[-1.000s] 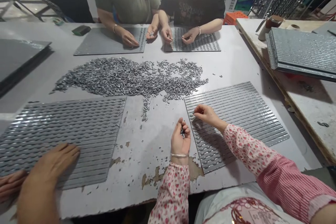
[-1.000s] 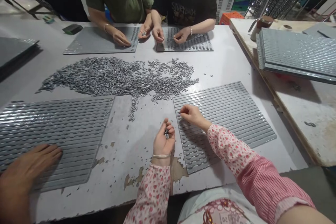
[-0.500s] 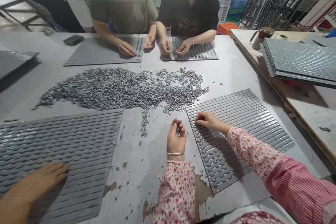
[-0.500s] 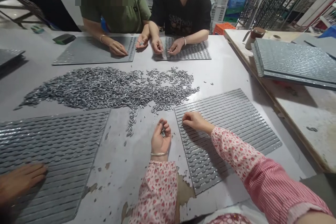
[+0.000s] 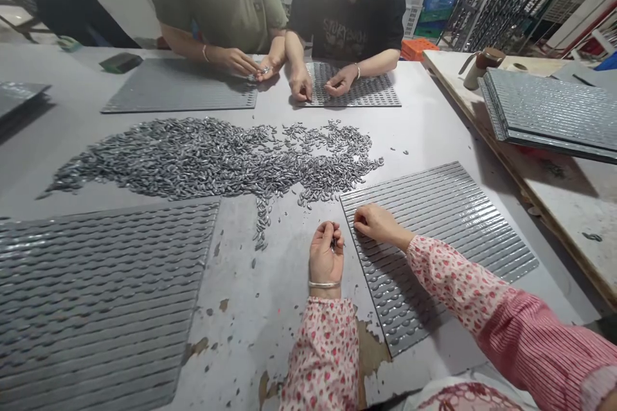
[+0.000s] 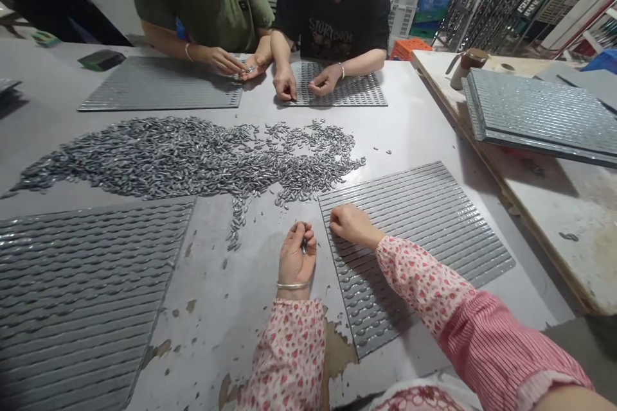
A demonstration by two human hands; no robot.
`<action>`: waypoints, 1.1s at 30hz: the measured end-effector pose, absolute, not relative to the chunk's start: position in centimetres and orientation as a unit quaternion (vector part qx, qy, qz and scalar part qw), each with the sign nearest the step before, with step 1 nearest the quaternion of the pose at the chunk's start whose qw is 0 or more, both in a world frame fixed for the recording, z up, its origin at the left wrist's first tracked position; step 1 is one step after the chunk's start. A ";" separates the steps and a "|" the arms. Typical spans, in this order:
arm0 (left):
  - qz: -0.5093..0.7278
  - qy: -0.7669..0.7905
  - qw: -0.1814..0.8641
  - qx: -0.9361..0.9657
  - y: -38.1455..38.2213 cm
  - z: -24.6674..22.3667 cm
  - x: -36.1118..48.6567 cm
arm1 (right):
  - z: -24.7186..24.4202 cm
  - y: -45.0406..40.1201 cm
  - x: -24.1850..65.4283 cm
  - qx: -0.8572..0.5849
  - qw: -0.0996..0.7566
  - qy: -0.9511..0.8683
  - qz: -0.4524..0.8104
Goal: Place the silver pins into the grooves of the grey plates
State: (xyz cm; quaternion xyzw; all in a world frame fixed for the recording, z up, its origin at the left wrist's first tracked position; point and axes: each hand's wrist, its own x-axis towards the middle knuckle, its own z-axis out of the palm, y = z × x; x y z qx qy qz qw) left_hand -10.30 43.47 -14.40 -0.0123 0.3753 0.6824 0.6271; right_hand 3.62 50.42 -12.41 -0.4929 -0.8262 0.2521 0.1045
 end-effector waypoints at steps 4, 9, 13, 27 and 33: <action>0.675 0.388 0.628 0.004 43.5 -14.3 -9.7 | -12.0 50.4 3.5 -0.473 0.205 -0.744 0.426; 0.674 0.396 0.624 0.015 43.5 -14.4 -8.9 | -11.7 49.6 2.7 -0.410 0.256 -0.654 0.582; 0.675 0.386 0.628 0.004 43.5 -14.1 -9.2 | -12.3 49.9 2.9 -0.425 0.288 -0.622 0.591; 0.672 0.343 0.646 -0.117 43.8 -13.7 -10.6 | -13.7 50.5 3.7 -0.522 0.143 -0.812 0.219; 0.672 0.349 0.640 -0.128 43.8 -13.6 -10.4 | -14.0 50.2 3.3 -0.536 0.146 -0.809 0.190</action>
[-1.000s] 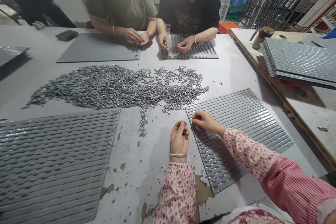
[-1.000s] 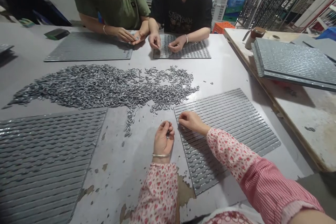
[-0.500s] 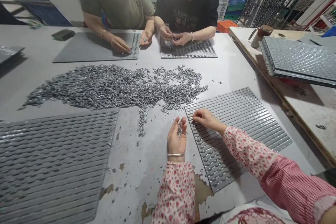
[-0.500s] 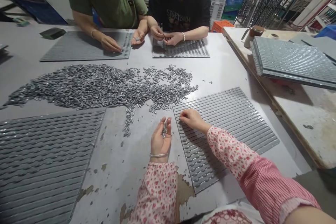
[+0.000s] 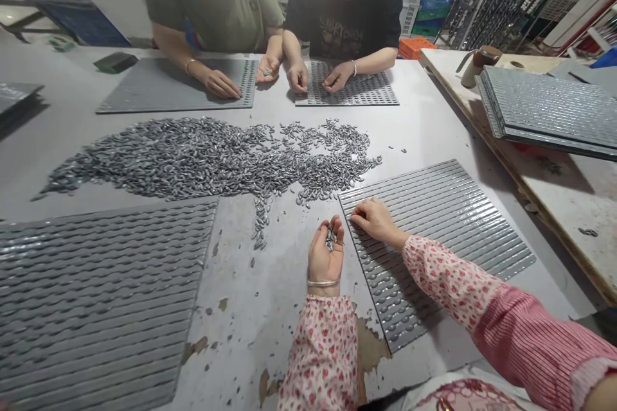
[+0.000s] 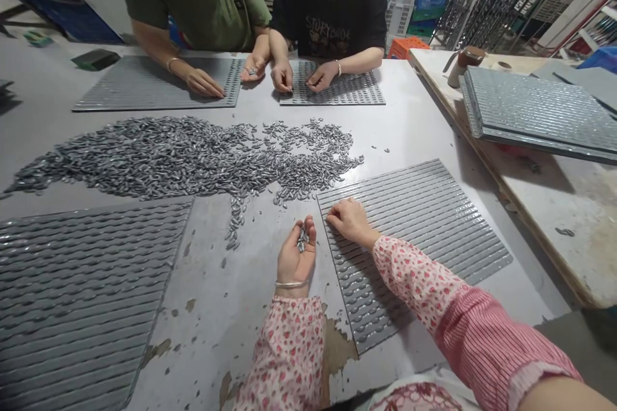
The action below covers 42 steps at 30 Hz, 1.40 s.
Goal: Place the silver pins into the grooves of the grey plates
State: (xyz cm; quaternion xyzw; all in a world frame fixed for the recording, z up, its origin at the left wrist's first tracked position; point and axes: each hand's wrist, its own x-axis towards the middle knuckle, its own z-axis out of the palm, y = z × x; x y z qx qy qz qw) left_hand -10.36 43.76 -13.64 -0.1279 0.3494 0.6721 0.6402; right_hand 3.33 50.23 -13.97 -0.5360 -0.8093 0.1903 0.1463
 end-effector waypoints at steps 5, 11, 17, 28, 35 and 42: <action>0.664 0.321 0.664 -0.128 43.8 -13.7 -10.3 | -13.5 50.2 3.1 -0.554 0.181 -0.783 0.219; 0.663 0.301 0.677 -0.106 43.7 -13.8 -10.4 | -11.6 50.1 2.3 -0.429 0.248 -0.826 0.269; 0.668 0.300 0.677 -0.081 43.7 -13.8 -10.0 | -11.6 50.0 1.2 -0.388 0.227 -0.850 0.276; 0.650 0.367 0.656 -0.108 43.7 -14.2 -10.4 | -13.8 52.3 3.7 -0.493 0.310 -0.665 0.467; 0.660 0.354 0.654 -0.109 43.8 -13.7 -10.5 | -14.9 51.4 2.4 -0.513 0.291 -0.731 0.344; 0.658 0.363 0.653 -0.098 43.7 -14.0 -10.6 | -15.1 51.1 2.4 -0.467 0.266 -0.815 0.214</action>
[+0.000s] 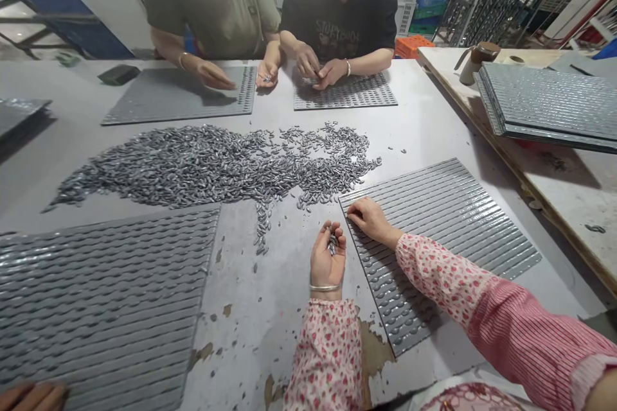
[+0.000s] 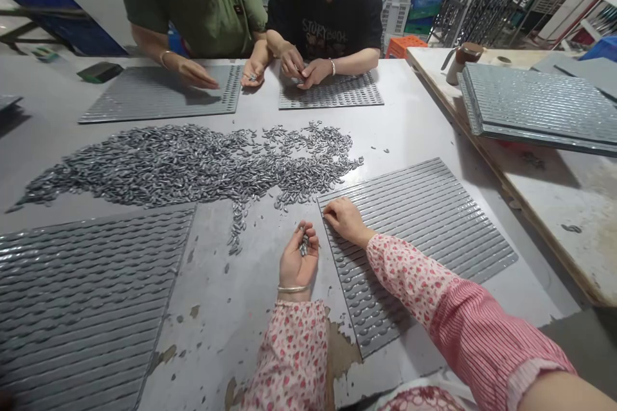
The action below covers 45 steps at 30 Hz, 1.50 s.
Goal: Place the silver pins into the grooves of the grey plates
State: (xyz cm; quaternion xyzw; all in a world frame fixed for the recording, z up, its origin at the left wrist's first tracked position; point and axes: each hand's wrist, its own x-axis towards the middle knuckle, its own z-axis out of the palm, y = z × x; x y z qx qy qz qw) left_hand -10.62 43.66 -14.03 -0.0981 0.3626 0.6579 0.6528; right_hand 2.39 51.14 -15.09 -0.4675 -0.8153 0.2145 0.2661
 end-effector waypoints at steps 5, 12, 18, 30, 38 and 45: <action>0.661 0.356 0.656 -0.077 43.5 -14.3 -10.6 | -14.9 51.4 2.8 -0.473 0.253 -0.815 0.221; 0.676 0.336 0.654 -0.047 43.6 -14.8 -10.6 | -13.6 52.8 2.7 -0.474 0.100 -0.851 0.205; 0.682 0.320 0.657 -0.035 43.6 -14.6 -10.7 | -12.8 52.9 2.7 -0.478 0.126 -0.828 0.265; 0.670 0.339 0.658 -0.055 43.5 -14.3 -10.7 | -13.8 51.5 2.3 -0.530 0.164 -0.811 0.187; 0.662 0.341 0.666 -0.044 43.5 -14.6 -10.7 | -13.9 51.3 2.7 -0.552 0.109 -0.816 0.132; 0.654 0.373 0.657 -0.030 43.5 -14.2 -10.5 | -13.3 52.2 2.9 -0.540 0.085 -0.822 0.157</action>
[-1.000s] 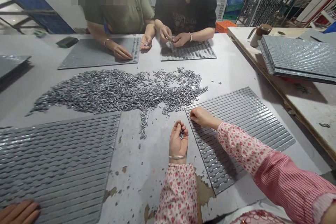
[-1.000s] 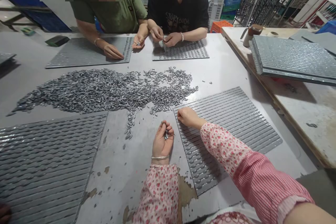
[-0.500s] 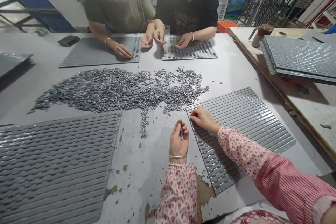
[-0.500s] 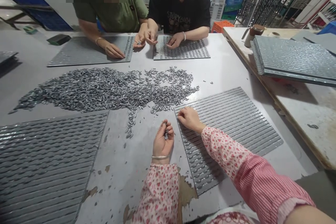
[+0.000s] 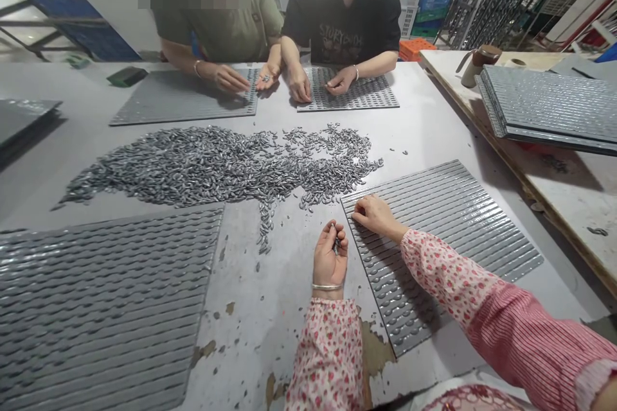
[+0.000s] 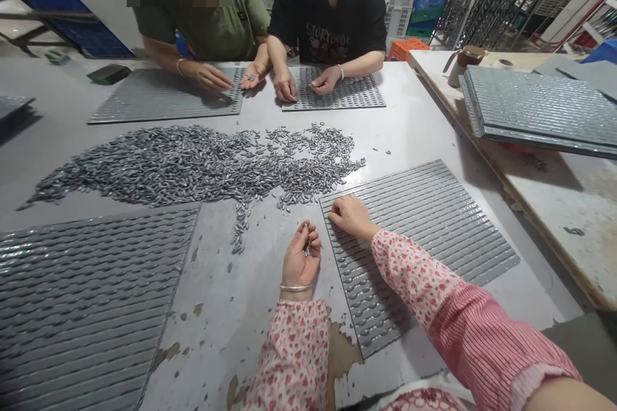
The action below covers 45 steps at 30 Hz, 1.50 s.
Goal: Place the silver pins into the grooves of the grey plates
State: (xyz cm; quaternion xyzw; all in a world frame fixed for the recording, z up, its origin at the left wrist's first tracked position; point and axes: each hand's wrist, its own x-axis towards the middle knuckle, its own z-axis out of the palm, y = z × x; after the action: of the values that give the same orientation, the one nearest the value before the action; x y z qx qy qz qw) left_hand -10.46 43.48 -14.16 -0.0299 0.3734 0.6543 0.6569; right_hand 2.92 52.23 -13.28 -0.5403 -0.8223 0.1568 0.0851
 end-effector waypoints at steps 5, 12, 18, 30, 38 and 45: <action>0.655 0.393 0.646 -0.003 43.5 -14.4 -10.3 | -12.8 52.3 2.9 -0.522 0.144 -0.804 0.247; 0.679 0.430 0.594 0.032 43.5 -14.2 -9.7 | -12.8 49.6 0.9 -0.422 0.273 -0.633 0.589; 0.689 0.410 0.598 -0.009 43.5 -13.3 -10.3 | -12.5 50.9 1.3 -0.410 0.376 -0.522 0.646; 0.660 0.329 0.662 -0.134 43.6 -13.9 -11.4 | -12.8 54.3 2.5 -0.463 0.114 -0.824 0.305; 0.661 0.377 0.649 -0.018 43.2 -14.0 -11.6 | -13.1 54.8 1.6 -0.480 0.084 -0.835 0.256; 0.677 0.512 0.514 0.127 44.4 -14.4 -14.0 | -13.7 53.7 5.1 -0.432 0.214 -0.864 0.144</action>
State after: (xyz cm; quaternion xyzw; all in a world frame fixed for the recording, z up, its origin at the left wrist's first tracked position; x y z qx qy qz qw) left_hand -14.02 44.36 -14.40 0.1269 0.5123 0.6765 0.5136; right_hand 5.10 53.73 -13.75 -0.4319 -0.8643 0.1436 0.2142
